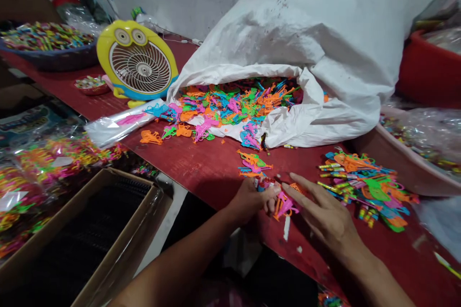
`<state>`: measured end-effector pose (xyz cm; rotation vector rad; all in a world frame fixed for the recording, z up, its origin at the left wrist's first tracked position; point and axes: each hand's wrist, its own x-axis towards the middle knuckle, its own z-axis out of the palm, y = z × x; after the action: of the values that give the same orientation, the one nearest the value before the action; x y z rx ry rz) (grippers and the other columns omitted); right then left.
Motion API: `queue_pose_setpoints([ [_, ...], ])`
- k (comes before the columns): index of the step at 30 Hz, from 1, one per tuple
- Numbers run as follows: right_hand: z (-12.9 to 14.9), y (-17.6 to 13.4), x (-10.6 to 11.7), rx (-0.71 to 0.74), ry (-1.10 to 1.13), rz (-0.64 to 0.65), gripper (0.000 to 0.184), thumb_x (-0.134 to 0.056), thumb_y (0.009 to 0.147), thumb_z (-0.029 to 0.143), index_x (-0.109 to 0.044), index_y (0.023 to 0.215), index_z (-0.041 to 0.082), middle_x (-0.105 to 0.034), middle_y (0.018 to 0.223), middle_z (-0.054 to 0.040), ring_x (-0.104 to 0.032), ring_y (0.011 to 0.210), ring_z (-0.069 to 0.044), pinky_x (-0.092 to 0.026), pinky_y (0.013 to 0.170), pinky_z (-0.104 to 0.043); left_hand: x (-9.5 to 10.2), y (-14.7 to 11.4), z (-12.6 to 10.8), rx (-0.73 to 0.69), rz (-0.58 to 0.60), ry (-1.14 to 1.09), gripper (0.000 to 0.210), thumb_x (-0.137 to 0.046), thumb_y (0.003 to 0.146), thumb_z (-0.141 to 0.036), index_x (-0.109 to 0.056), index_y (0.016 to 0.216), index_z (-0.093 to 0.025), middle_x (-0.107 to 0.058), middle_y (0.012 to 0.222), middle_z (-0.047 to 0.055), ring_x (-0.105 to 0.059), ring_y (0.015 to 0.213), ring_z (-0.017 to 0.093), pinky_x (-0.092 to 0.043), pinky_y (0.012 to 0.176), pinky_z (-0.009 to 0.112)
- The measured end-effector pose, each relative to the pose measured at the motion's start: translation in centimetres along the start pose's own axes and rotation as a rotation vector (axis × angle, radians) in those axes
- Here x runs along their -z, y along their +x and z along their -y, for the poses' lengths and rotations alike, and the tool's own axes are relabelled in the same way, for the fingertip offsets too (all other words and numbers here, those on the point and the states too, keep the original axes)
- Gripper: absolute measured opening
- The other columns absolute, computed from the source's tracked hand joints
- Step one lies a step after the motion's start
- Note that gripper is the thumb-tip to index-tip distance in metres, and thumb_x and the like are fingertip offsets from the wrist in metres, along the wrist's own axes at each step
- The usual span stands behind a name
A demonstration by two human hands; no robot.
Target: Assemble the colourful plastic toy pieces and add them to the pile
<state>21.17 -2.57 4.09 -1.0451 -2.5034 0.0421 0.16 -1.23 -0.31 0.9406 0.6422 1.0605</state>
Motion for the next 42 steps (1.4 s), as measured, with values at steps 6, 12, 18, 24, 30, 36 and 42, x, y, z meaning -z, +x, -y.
queue_pose_setpoints([
  [6,0.9,-1.5,-1.7,-0.464,0.382,-0.233,0.021,-0.055,0.095,0.029,-0.070,0.109,0.023,-0.074,0.088,-0.0045,-0.069,0.071,-0.018,-0.056,0.066,-0.027,-0.8,0.1,0.5,0.035,-0.156,-0.048,0.044,-0.079,0.071,-0.044,-0.074,0.100,-0.010,-0.065,0.062,0.003,-0.053,0.051,0.009,-0.040,0.052,0.020],
  [12,4.6,-0.4,-2.5,-0.723,0.704,-0.280,0.027,-0.054,0.096,0.039,-0.065,0.082,0.019,-0.068,0.067,-0.0027,-0.063,0.058,-0.015,-0.051,0.059,-0.025,-1.0,0.1,1.0,0.056,-0.166,-0.065,0.043,-0.081,0.067,-0.044,-0.074,0.092,-0.009,-0.064,0.061,0.003,-0.055,0.052,0.010,-0.040,0.051,0.020],
  [18,4.8,0.3,-3.4,-0.717,0.650,-0.279,0.027,-0.053,0.096,0.041,-0.060,0.082,0.020,-0.067,0.068,-0.0013,-0.059,0.050,-0.012,-0.047,0.050,-0.023,-1.2,-0.1,0.6,0.026,-0.120,-0.038,0.032,-0.076,0.070,-0.042,-0.070,0.078,-0.012,-0.062,0.059,0.002,-0.053,0.053,0.010,-0.040,0.053,0.021],
  [24,5.1,0.6,-3.0,-0.632,0.439,-0.285,0.026,-0.049,0.098,0.037,-0.058,0.080,0.020,-0.064,0.062,0.0013,-0.059,0.049,-0.011,-0.044,0.049,-0.021,-1.3,-0.2,0.5,0.014,-0.100,-0.016,0.026,-0.070,0.073,-0.038,-0.064,0.067,-0.013,-0.062,0.059,0.002,-0.054,0.054,0.011,-0.040,0.055,0.021],
  [30,5.2,0.5,-3.6,-0.530,0.092,-0.279,0.029,-0.047,0.098,0.039,-0.054,0.076,0.021,-0.056,0.054,0.0028,-0.053,0.044,-0.012,-0.036,0.046,-0.023,-1.3,-0.2,0.9,-0.052,-0.200,0.132,0.014,-0.063,0.073,-0.028,-0.062,0.068,-0.015,-0.056,0.059,-0.001,-0.049,0.053,0.010,-0.037,0.055,0.021],
  [36,6.0,1.3,-3.4,-0.620,0.218,-0.248,0.030,-0.043,0.100,0.039,-0.053,0.078,0.021,-0.059,0.056,0.0022,-0.057,0.047,-0.013,-0.039,0.050,-0.023,-1.1,-0.5,1.2,-0.213,-0.145,0.326,0.022,-0.053,0.077,-0.016,-0.049,0.055,-0.016,-0.048,0.056,-0.003,-0.041,0.055,0.009,-0.030,0.055,0.022],
  [42,6.4,2.4,-3.2,-0.681,0.468,-0.226,0.034,-0.045,0.098,0.046,-0.055,0.077,0.022,-0.060,0.058,0.0020,-0.056,0.046,-0.012,-0.043,0.050,-0.023,-1.2,-0.6,1.2,-0.218,-0.181,0.404,0.024,-0.054,0.081,-0.018,-0.052,0.057,-0.017,-0.052,0.059,-0.002,-0.045,0.057,0.010,-0.033,0.057,0.023],
])
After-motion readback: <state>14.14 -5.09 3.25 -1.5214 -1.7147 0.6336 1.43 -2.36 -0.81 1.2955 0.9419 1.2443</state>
